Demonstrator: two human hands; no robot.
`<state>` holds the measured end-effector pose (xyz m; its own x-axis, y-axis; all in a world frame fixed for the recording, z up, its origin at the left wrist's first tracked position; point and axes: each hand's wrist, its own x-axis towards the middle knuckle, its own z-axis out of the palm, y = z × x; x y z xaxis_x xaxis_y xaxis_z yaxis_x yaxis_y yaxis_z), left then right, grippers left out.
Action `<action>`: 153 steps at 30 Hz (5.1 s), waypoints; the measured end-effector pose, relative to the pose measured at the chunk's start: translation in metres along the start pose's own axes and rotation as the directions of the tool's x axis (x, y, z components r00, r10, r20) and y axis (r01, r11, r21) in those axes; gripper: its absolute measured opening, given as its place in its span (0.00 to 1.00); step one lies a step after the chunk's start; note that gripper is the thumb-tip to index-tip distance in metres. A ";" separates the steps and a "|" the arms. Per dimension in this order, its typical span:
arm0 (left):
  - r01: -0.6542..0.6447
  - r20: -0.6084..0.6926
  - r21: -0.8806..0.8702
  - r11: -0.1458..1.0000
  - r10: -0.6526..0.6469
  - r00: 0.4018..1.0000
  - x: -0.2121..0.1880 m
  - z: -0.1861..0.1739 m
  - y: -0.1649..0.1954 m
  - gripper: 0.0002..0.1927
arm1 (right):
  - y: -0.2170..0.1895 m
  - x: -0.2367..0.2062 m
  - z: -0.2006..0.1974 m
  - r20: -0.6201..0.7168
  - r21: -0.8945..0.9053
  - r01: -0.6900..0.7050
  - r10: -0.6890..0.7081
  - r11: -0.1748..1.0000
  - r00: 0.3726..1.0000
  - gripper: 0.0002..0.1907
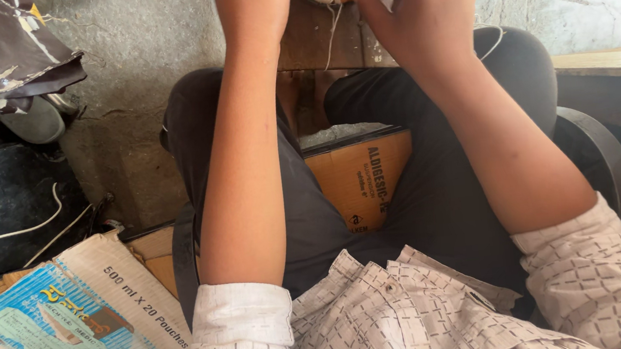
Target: The person sits at a low wooden workbench and uses a screwdriver to adjust and secure a circular electrical component with copper windings. They repeatedly tighten and reposition the component while handling thin wires.
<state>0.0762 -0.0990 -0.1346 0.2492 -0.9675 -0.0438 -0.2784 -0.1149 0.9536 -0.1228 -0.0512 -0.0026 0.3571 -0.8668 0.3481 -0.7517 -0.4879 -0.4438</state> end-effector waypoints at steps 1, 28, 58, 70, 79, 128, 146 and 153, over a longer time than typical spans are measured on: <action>-0.090 -0.028 0.078 0.993 0.092 0.995 0.000 0.000 0.001 0.11 | 0.005 -0.001 0.003 -0.037 0.012 -0.003 0.004 1.000 0.999 0.07; 0.003 0.049 0.418 0.909 -0.026 0.998 0.011 -0.026 0.006 0.19 | 0.017 -0.020 -0.009 0.176 0.200 0.059 -0.095 0.978 0.980 0.02; -0.008 -0.016 0.450 0.893 0.017 1.000 0.004 -0.016 0.008 0.16 | -0.049 -0.010 -0.047 0.396 0.315 0.024 -0.154 0.949 0.905 0.10; -0.052 0.042 0.424 0.904 0.037 0.998 0.003 -0.023 0.010 0.16 | -0.010 -0.021 0.016 -0.039 -0.172 0.052 -0.059 0.984 0.997 0.04; -0.010 0.055 0.419 0.908 -0.014 0.998 0.005 -0.020 0.001 0.16 | -0.023 -0.019 0.035 0.011 -0.384 0.047 -0.046 0.922 0.999 0.10; -0.078 0.034 0.454 0.888 0.070 0.997 0.007 -0.013 -0.002 0.15 | -0.055 -0.006 -0.101 0.611 0.730 -0.194 -0.500 0.655 0.614 0.08; -0.055 0.024 0.465 0.883 0.050 0.998 0.004 -0.016 -0.001 0.15 | -0.009 -0.014 0.013 0.063 -0.122 0.100 -0.093 0.987 0.994 0.05; -0.082 0.034 0.463 0.883 0.075 0.997 0.003 -0.013 -0.009 0.16 | -0.015 -0.019 0.025 0.075 -0.278 0.105 -0.087 0.955 0.993 0.09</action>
<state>0.0912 -0.0980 -0.1399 0.1959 -0.9805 0.0176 -0.6957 -0.1263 0.7072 -0.1044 -0.0301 -0.0236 0.4620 -0.8261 0.3226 -0.8343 -0.5282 -0.1578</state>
